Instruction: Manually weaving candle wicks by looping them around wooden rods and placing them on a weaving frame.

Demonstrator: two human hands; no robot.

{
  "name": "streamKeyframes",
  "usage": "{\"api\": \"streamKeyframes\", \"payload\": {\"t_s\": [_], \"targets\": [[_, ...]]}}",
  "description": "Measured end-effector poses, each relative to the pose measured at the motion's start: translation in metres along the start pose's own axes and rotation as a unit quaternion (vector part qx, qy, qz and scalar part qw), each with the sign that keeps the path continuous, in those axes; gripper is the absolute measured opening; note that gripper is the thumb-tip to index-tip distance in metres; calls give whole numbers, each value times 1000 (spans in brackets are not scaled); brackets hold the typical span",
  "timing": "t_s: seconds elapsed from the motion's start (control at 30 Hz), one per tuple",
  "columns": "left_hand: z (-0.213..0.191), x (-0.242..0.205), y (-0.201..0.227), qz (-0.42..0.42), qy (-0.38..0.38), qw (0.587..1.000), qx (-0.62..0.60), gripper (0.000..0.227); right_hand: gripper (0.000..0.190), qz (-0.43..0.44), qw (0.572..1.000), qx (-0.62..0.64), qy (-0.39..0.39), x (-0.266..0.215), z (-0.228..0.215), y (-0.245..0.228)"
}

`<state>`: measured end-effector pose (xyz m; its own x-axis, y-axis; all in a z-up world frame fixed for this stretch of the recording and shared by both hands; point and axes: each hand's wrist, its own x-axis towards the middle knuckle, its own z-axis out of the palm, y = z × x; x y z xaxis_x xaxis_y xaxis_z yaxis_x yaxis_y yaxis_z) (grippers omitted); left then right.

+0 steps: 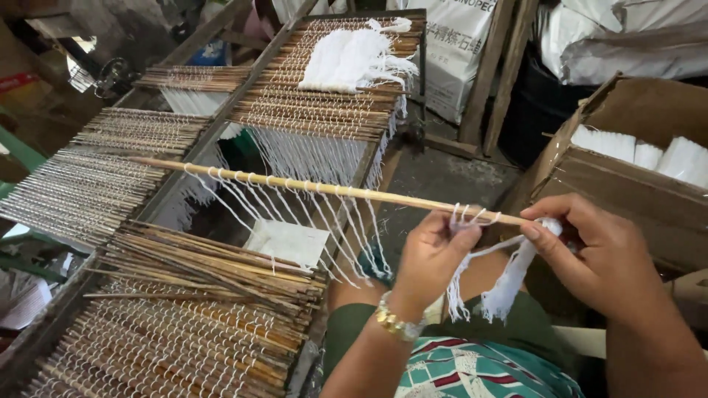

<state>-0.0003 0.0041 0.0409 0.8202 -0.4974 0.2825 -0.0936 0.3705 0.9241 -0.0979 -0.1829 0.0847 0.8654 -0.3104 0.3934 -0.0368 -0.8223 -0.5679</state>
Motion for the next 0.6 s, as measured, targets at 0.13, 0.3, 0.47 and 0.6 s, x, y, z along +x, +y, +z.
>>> {"api": "streamKeyframes", "payload": {"t_s": [0.13, 0.3, 0.47, 0.6], "targets": [[-16, -2, 6, 53, -3, 996, 69, 20, 18, -102, 995, 13, 9, 4, -7, -9], [-21, -1, -9, 84, 36, 992, -83, 25, 20, -114, 993, 24, 9, 3, -8, -13], [-10, 4, -29, -6, -152, 869, -470, 34, 20, -124, 991, 39, 10, 4, -3, -17], [13, 2, -18, 16, -82, 862, -500, 28, 20, -141, 989, 48, 15, 5, -1, -21]]}}
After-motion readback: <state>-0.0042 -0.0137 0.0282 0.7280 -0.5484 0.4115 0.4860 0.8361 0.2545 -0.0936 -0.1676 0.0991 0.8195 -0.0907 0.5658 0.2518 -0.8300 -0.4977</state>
